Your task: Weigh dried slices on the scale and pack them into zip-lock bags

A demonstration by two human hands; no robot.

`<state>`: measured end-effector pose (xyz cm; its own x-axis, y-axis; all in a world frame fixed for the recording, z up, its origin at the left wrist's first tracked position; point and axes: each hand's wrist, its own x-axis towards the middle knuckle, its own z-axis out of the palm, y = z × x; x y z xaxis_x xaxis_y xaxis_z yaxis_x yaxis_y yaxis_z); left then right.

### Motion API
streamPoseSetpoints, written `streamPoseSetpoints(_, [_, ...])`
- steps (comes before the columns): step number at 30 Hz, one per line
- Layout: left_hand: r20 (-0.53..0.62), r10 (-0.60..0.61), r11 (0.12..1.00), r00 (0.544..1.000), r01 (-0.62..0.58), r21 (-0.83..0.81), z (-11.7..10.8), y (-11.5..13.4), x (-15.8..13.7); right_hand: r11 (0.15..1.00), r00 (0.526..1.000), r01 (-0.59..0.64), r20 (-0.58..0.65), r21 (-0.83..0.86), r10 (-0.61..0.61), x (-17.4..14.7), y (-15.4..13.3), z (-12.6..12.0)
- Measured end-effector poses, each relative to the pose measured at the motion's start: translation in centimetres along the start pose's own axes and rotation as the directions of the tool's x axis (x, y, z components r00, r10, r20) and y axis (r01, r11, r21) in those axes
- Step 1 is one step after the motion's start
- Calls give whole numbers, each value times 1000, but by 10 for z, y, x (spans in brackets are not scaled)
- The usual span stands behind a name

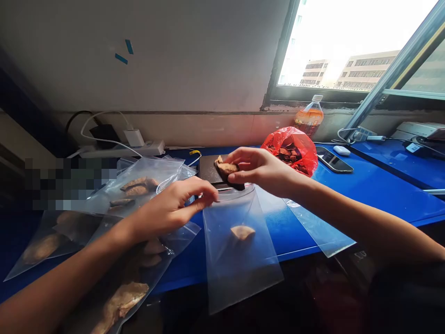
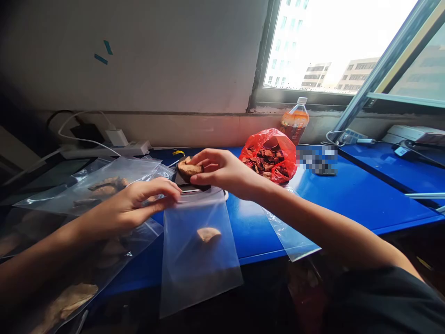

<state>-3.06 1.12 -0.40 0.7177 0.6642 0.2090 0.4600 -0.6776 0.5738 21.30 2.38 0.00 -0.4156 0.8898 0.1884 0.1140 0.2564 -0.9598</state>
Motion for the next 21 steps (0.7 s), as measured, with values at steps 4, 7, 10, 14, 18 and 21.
streamPoseSetpoints(4, [-93,-35,999,995,35,-1,1,1,1,991,978,-20,202,-133,47,-12,-8,2])
streamPoseSetpoints(7, [-118,-36,999,992,35,-5,2,3,0,965,948,-4,306,-262,87,-13,-14,-7])
streamPoseSetpoints(10, [-131,-60,998,990,58,-14,2,4,0,942,939,31,332,-333,87,-14,-19,-15])
streamPoseSetpoints(14, [-135,-84,996,987,80,-38,-1,4,-1,930,955,86,295,-357,25,-20,-20,-18])
streamPoseSetpoints(18, [-79,-29,997,996,23,-73,-12,4,-6,945,994,79,-43,-317,-97,-37,-2,-16])
streamPoseSetpoints(21, [-93,26,992,995,-37,-117,-20,5,-9,898,989,97,-56,-429,-133,-61,14,-8])
